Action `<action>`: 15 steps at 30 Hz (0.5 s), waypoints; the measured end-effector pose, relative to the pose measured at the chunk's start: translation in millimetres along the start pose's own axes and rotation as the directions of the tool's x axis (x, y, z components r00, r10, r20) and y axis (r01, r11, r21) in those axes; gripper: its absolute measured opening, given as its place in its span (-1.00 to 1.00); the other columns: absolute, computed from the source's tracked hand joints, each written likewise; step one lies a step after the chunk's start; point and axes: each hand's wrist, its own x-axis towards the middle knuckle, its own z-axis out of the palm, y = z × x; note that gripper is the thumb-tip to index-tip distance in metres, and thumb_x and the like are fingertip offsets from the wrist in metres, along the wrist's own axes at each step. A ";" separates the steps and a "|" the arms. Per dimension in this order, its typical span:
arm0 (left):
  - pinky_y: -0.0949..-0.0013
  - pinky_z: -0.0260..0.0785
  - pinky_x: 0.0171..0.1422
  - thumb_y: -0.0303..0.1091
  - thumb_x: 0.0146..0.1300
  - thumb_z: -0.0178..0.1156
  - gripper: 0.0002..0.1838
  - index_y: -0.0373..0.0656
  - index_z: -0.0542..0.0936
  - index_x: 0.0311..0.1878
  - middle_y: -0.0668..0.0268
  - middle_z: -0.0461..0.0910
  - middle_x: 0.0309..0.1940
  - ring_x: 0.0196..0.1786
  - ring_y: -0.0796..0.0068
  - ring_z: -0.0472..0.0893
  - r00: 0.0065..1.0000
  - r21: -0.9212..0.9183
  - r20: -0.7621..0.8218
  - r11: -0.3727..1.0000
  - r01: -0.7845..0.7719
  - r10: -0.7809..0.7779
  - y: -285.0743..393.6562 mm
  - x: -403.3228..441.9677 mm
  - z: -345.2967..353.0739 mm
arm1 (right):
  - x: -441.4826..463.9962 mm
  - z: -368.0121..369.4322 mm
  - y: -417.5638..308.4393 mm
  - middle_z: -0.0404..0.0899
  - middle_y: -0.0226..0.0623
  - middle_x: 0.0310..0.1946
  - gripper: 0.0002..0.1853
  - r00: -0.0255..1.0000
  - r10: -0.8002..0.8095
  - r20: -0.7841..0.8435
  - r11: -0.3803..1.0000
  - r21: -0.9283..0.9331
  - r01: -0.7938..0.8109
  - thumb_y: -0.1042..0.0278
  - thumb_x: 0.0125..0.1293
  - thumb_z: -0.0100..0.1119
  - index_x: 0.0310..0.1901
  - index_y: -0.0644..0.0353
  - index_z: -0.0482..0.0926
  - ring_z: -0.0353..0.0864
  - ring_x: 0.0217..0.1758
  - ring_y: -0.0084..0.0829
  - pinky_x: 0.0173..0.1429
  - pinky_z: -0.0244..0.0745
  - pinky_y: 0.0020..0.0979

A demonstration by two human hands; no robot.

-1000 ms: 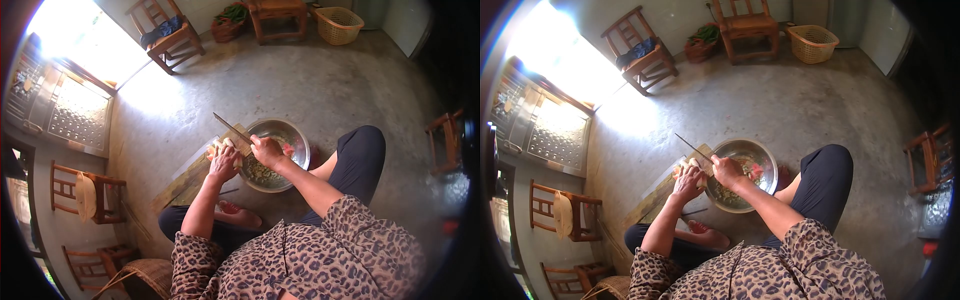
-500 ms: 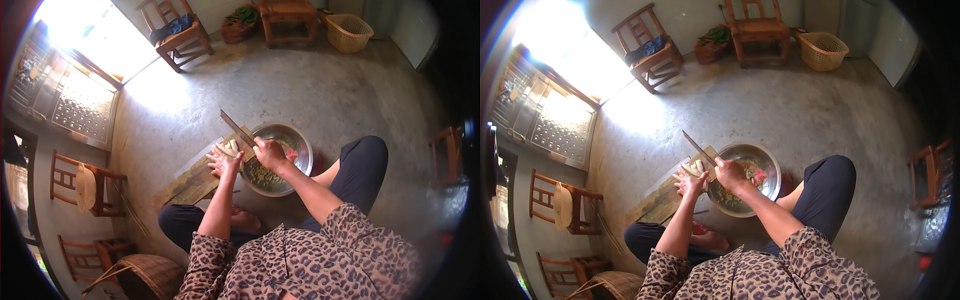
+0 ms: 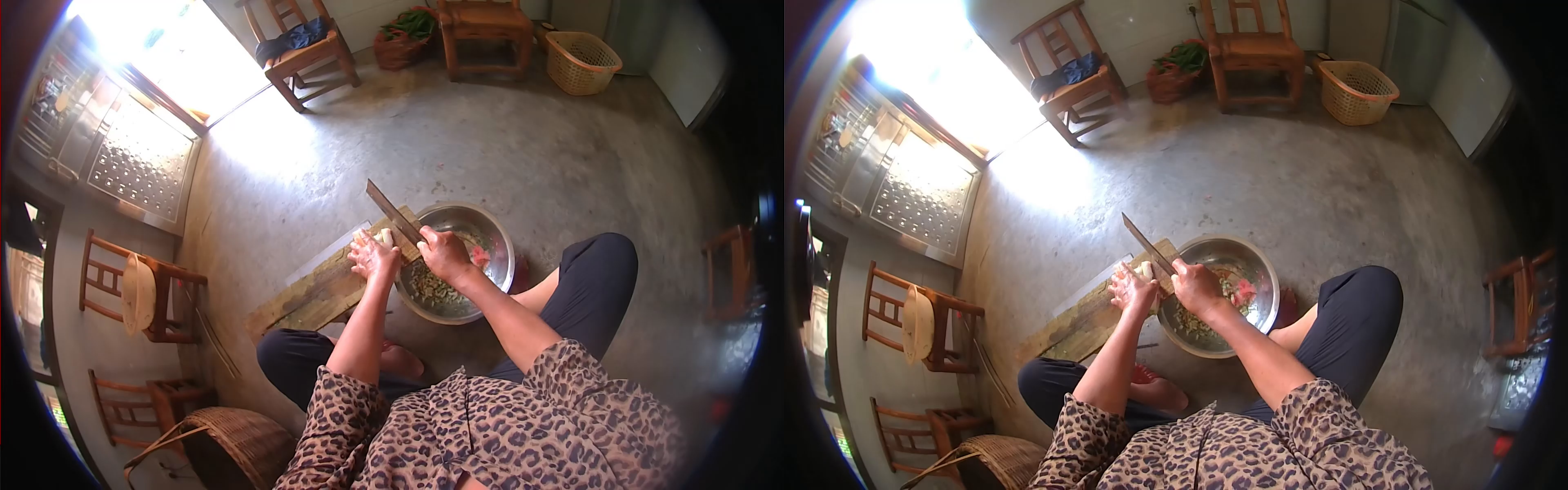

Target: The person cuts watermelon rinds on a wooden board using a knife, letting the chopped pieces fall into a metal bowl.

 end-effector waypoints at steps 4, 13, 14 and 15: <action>-0.07 0.17 0.18 -0.06 -0.14 0.30 -0.02 0.02 0.03 0.37 0.08 0.12 0.22 0.24 0.06 0.15 0.999 0.036 0.031 0.999 -0.015 0.014 5.1 -1.9 -7.9 | 0.2 -1.5 -1.1 0.55 0.03 -0.50 -0.78 0.998 0.032 0.045 0.999 -0.024 -0.031 0.37 0.11 0.01 -0.19 0.19 0.50 0.57 -0.39 0.01 -0.31 0.48 -0.07; -0.13 0.21 0.13 -0.02 -0.06 0.27 -0.12 0.18 0.06 0.35 0.22 0.18 0.22 0.27 0.11 0.15 0.962 0.099 0.031 0.957 -0.273 0.271 -26.5 9.5 -8.8 | -0.2 1.6 5.7 0.51 0.04 -0.58 -0.81 0.999 0.022 0.034 1.000 -0.018 -0.021 0.36 0.12 0.07 -0.23 0.23 0.48 0.54 -0.43 0.03 -0.39 0.43 -0.07; -0.14 0.22 0.13 -0.03 -0.05 0.27 -0.12 0.20 0.06 0.34 0.23 0.18 0.22 0.28 0.11 0.15 0.954 0.135 0.028 0.945 -0.299 0.298 -34.1 13.9 -4.9 | -0.8 2.1 5.6 0.51 0.04 -0.57 -0.81 0.999 0.025 0.040 1.000 -0.021 -0.024 0.36 0.12 0.07 -0.23 0.23 0.47 0.54 -0.42 0.03 -0.38 0.43 -0.06; -0.14 0.21 0.14 -0.04 -0.05 0.27 -0.12 0.20 0.06 0.34 0.23 0.18 0.22 0.28 0.11 0.15 0.952 0.134 0.050 0.943 -0.306 0.302 -38.5 14.4 -9.6 | -1.3 2.1 5.0 0.51 0.04 -0.57 -0.81 0.999 0.027 0.046 0.999 -0.023 -0.026 0.36 0.12 0.07 -0.23 0.23 0.47 0.54 -0.42 0.04 -0.38 0.43 -0.06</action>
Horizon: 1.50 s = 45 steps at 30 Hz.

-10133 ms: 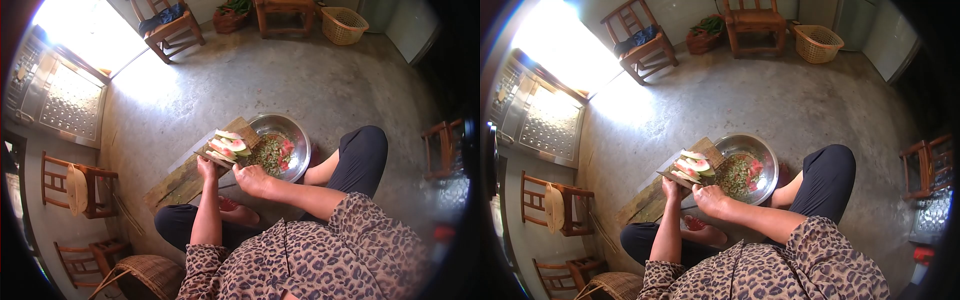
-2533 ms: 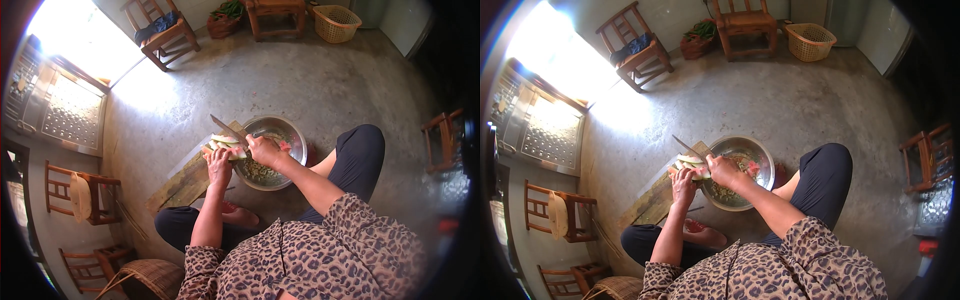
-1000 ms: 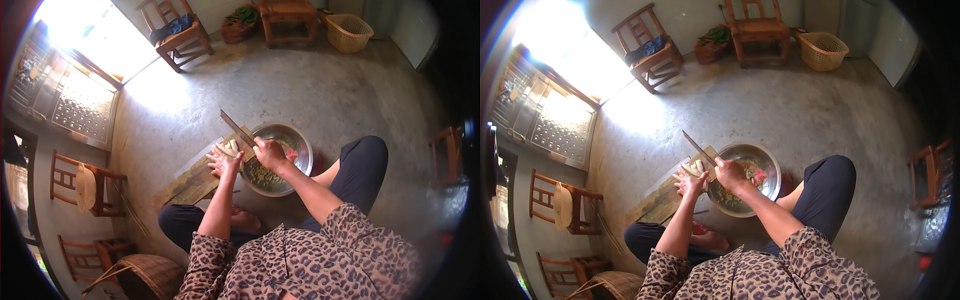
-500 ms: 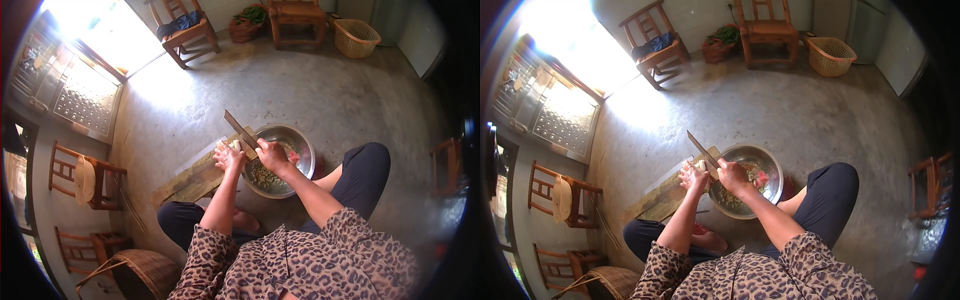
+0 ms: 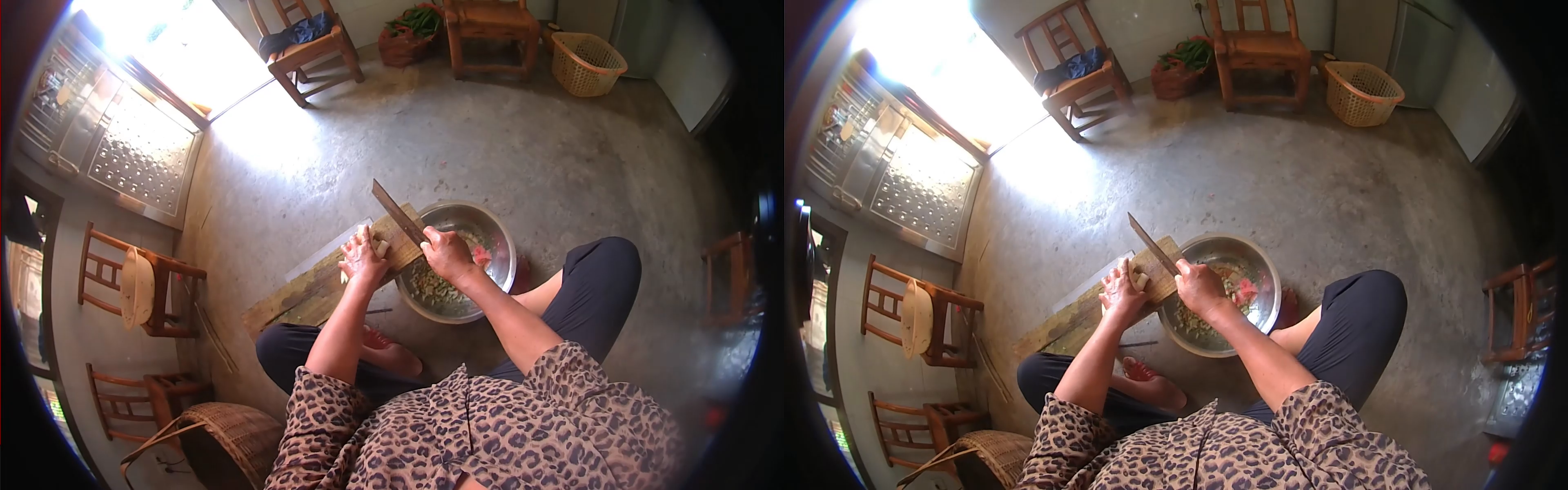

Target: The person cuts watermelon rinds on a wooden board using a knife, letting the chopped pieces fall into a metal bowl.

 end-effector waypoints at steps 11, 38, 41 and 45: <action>-0.08 0.18 0.20 -0.23 -0.15 0.34 -0.07 0.19 0.08 0.34 0.27 0.20 0.22 0.28 0.15 0.18 0.994 0.052 0.111 0.999 0.000 -0.006 -73.3 -15.5 -29.3 | -8.8 10.4 -5.2 0.54 0.02 -0.50 -0.87 0.996 -0.028 0.090 0.999 0.027 0.026 0.34 0.12 0.03 -0.33 0.18 0.43 0.54 -0.37 0.04 -0.31 0.44 -0.05; 0.18 0.40 -0.15 -0.43 0.00 0.15 -0.88 -0.13 0.54 -0.32 0.17 0.55 -0.37 -0.24 0.13 0.55 0.913 -0.376 -0.352 0.861 -0.341 0.208 -17.0 17.4 46.5 | -22.2 10.1 -18.7 0.53 0.17 -0.46 -0.73 0.919 0.140 0.368 0.984 -0.158 -0.086 0.50 0.05 -0.13 -0.17 0.35 0.28 0.56 -0.31 0.11 -0.18 0.45 -0.01; 0.23 0.40 -0.20 -0.49 -0.06 0.19 -0.79 -0.13 0.48 -0.29 0.21 0.53 -0.40 -0.28 0.17 0.55 0.932 -0.604 -0.303 0.716 -0.349 0.199 -0.4 4.1 53.0 | -21.5 9.6 -16.8 0.54 0.15 -0.48 -0.74 0.932 0.141 0.335 0.982 -0.164 -0.090 0.50 0.04 -0.12 -0.18 0.34 0.30 0.57 -0.33 0.09 -0.20 0.47 -0.03; 0.24 0.38 -0.22 -0.46 -0.04 0.21 -0.85 -0.15 0.50 -0.35 0.20 0.52 -0.43 -0.33 0.18 0.54 0.904 -0.504 -0.390 0.781 -0.369 0.175 0.7 -5.8 53.4 | -26.1 -2.5 -21.4 0.55 0.10 -0.52 -0.75 0.938 0.113 0.327 0.978 -0.201 -0.048 0.48 0.04 -0.09 -0.19 0.33 0.32 0.60 -0.37 0.03 -0.26 0.50 -0.09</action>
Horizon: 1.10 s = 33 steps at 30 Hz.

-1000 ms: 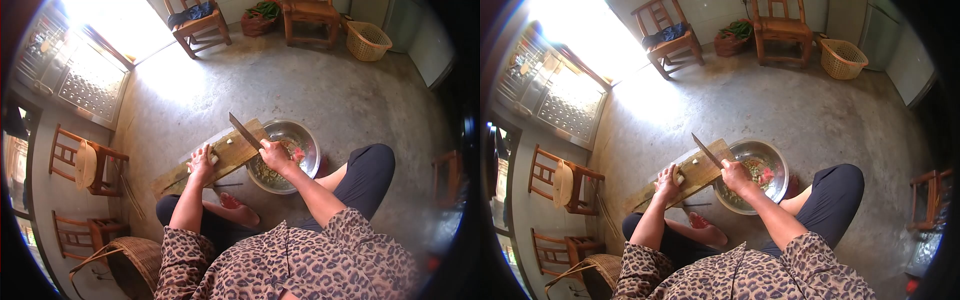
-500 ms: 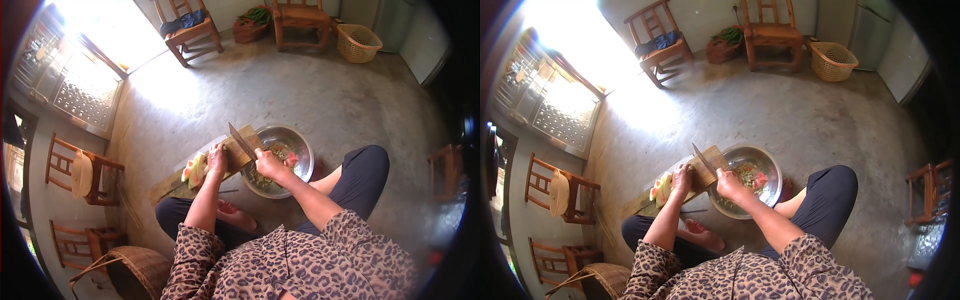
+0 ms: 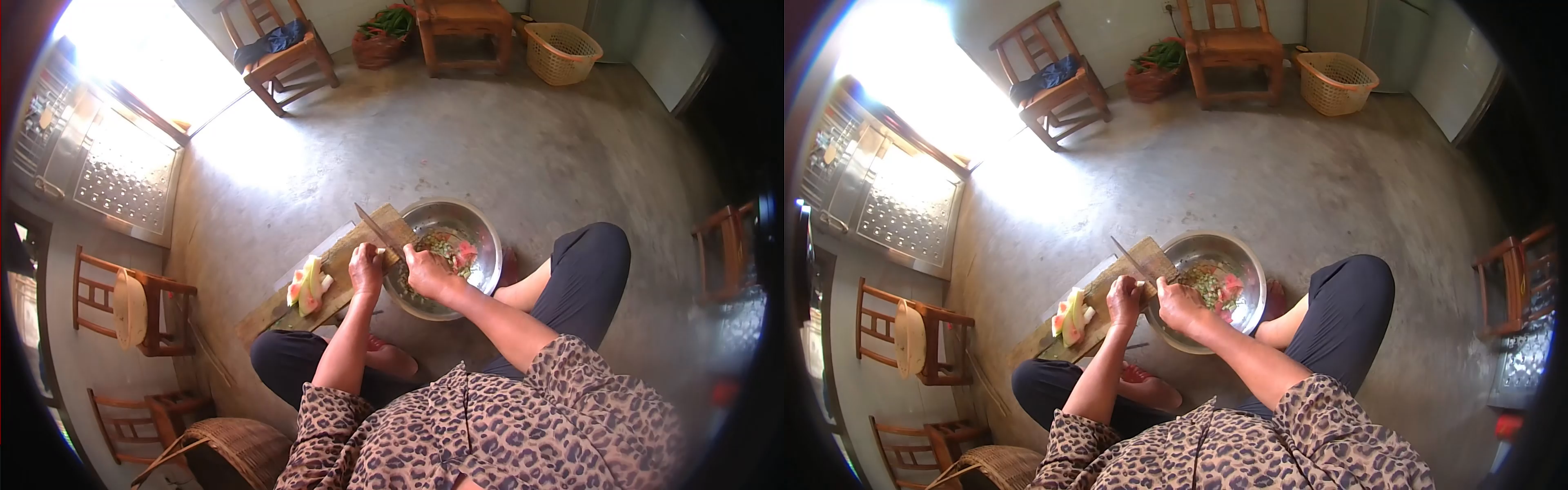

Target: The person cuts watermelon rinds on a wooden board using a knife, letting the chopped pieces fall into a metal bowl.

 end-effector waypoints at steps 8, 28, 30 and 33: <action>0.20 0.38 -0.24 -0.33 0.04 0.18 -0.89 -0.15 0.55 -0.41 0.20 0.53 -0.41 -0.33 0.16 0.54 0.999 0.097 -0.035 0.994 0.044 -0.041 -3.4 -1.9 1.5 | -18.6 -11.6 -8.4 0.58 -0.02 -0.56 -0.77 0.986 -0.165 0.026 0.971 -0.173 0.167 0.45 0.11 -0.10 -0.18 0.30 0.35 0.64 -0.43 -0.14 -0.34 0.53 -0.21; 0.17 0.39 -0.20 -0.23 -0.03 0.28 -0.79 -0.15 0.59 -0.38 0.19 0.56 -0.38 -0.25 0.13 0.55 0.999 0.090 -0.043 0.995 0.035 -0.032 6.4 0.3 6.2 | -26.7 -9.0 -12.0 0.54 -0.08 -0.63 -0.86 0.982 -0.189 -0.021 0.961 -0.209 0.180 0.43 0.13 -0.09 -0.30 0.29 0.38 0.61 -0.51 -0.16 -0.45 0.49 -0.20; 0.18 0.39 -0.21 -0.24 -0.03 0.27 -0.79 -0.15 0.58 -0.38 0.20 0.56 -0.37 -0.26 0.13 0.55 0.998 0.078 -0.061 0.997 0.021 -0.016 7.0 0.6 6.9 | -25.1 -4.5 -10.9 0.55 -0.08 -0.63 -0.86 0.984 -0.174 -0.024 0.963 -0.212 0.165 0.43 0.14 -0.09 -0.30 0.29 0.37 0.61 -0.51 -0.16 -0.45 0.50 -0.20; 0.19 0.39 -0.22 -0.25 -0.02 0.27 -0.81 -0.15 0.58 -0.39 0.21 0.55 -0.38 -0.27 0.14 0.55 0.997 0.052 -0.071 0.998 0.046 -0.042 4.7 0.0 9.1 | -21.6 2.8 -8.7 0.55 -0.08 -0.63 -0.86 0.987 -0.161 -0.021 0.966 -0.207 0.153 0.43 0.14 -0.09 -0.30 0.30 0.37 0.62 -0.50 -0.16 -0.44 0.50 -0.20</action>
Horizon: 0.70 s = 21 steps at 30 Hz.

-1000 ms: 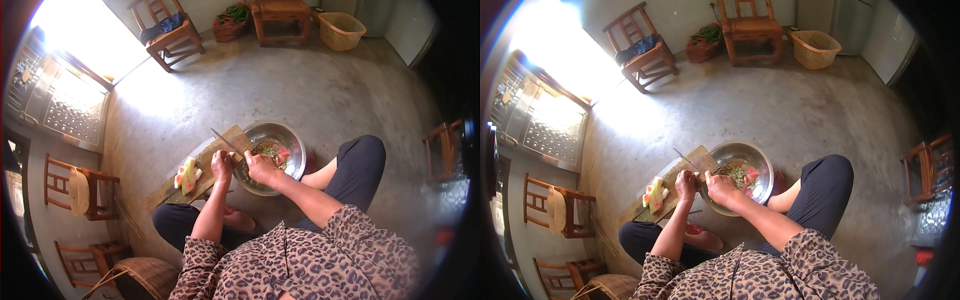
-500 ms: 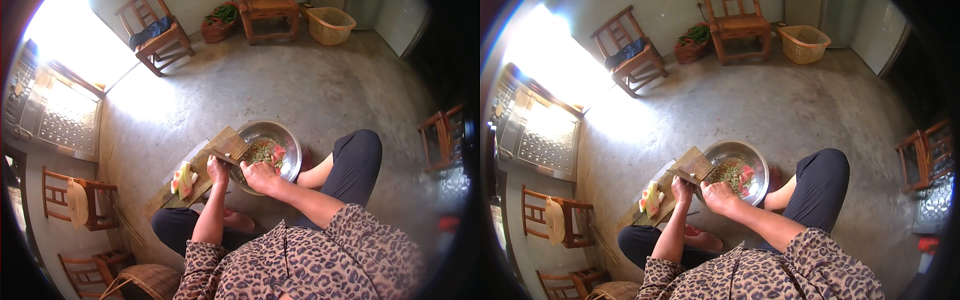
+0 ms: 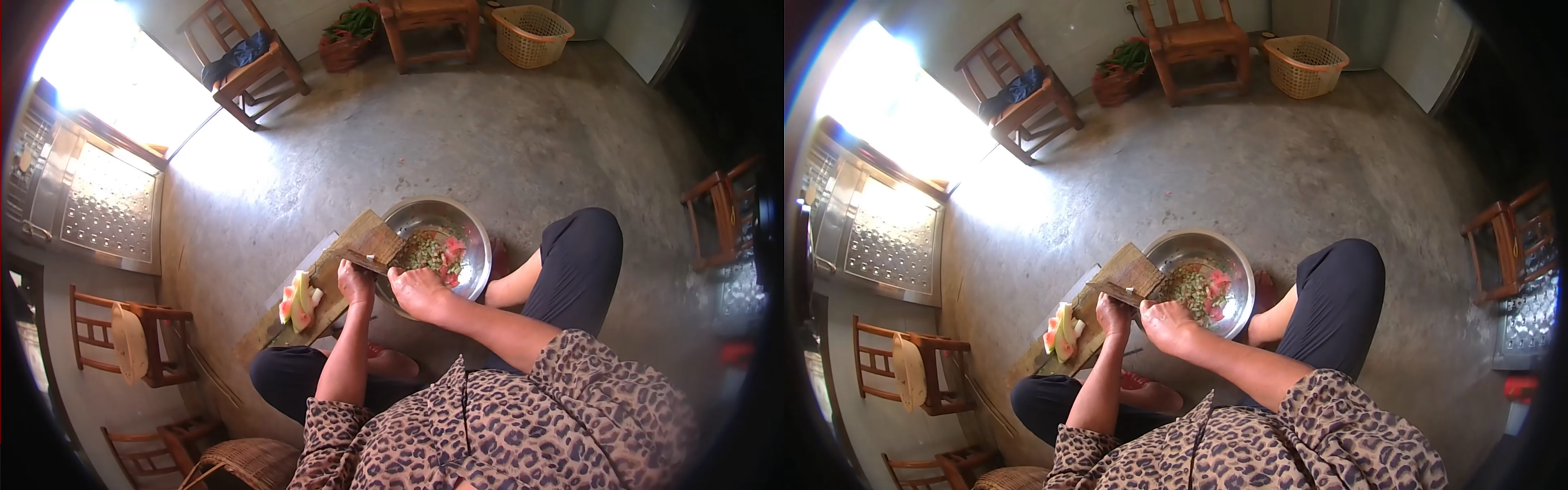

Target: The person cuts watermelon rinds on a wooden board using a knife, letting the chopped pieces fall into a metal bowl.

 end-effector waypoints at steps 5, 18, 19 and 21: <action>0.21 0.37 -0.23 -0.32 0.00 0.22 -0.89 -0.13 0.57 -0.42 0.23 0.53 -0.42 -0.30 0.17 0.53 0.999 0.004 0.014 0.999 0.046 -0.046 -5.5 -2.9 3.0 | 12.2 8.0 1.7 0.55 -0.03 -0.61 -0.85 0.999 0.033 0.012 0.998 0.046 -0.033 0.44 0.12 -0.09 -0.30 0.32 0.37 0.62 -0.48 -0.13 -0.41 0.51 -0.18; 0.19 0.35 -0.21 -0.36 0.03 0.17 -0.91 -0.15 0.53 -0.44 0.21 0.50 -0.42 -0.29 0.16 0.52 0.995 -0.028 0.002 0.995 0.100 -0.100 -5.3 -3.0 6.8 | -4.4 6.5 7.0 0.55 0.02 -0.58 -0.70 1.000 0.003 -0.025 0.998 0.065 -0.002 0.46 0.08 -0.07 -0.16 0.47 0.37 0.61 -0.48 -0.10 -0.42 0.51 -0.17; 0.18 0.35 -0.21 -0.35 0.03 0.18 -0.90 -0.16 0.53 -0.44 0.20 0.50 -0.42 -0.29 0.15 0.52 0.995 -0.051 0.005 0.993 0.104 -0.104 -6.3 -2.7 7.7 | -8.0 2.5 3.6 0.56 0.00 -0.59 -0.68 1.000 -0.002 -0.009 0.999 0.052 0.002 0.46 0.08 -0.07 -0.13 0.48 0.37 0.61 -0.48 -0.11 -0.43 0.51 -0.17; 0.17 0.34 -0.20 -0.31 0.02 0.19 -0.86 -0.18 0.52 -0.44 0.18 0.50 -0.42 -0.28 0.13 0.52 0.993 -0.013 0.025 0.994 0.112 -0.111 -3.9 -2.2 6.3 | -11.6 -4.9 -1.3 0.56 -0.04 -0.60 -0.65 1.000 -0.004 0.023 1.000 0.027 0.003 0.46 0.08 -0.06 -0.09 0.50 0.37 0.62 -0.49 -0.14 -0.45 0.51 -0.19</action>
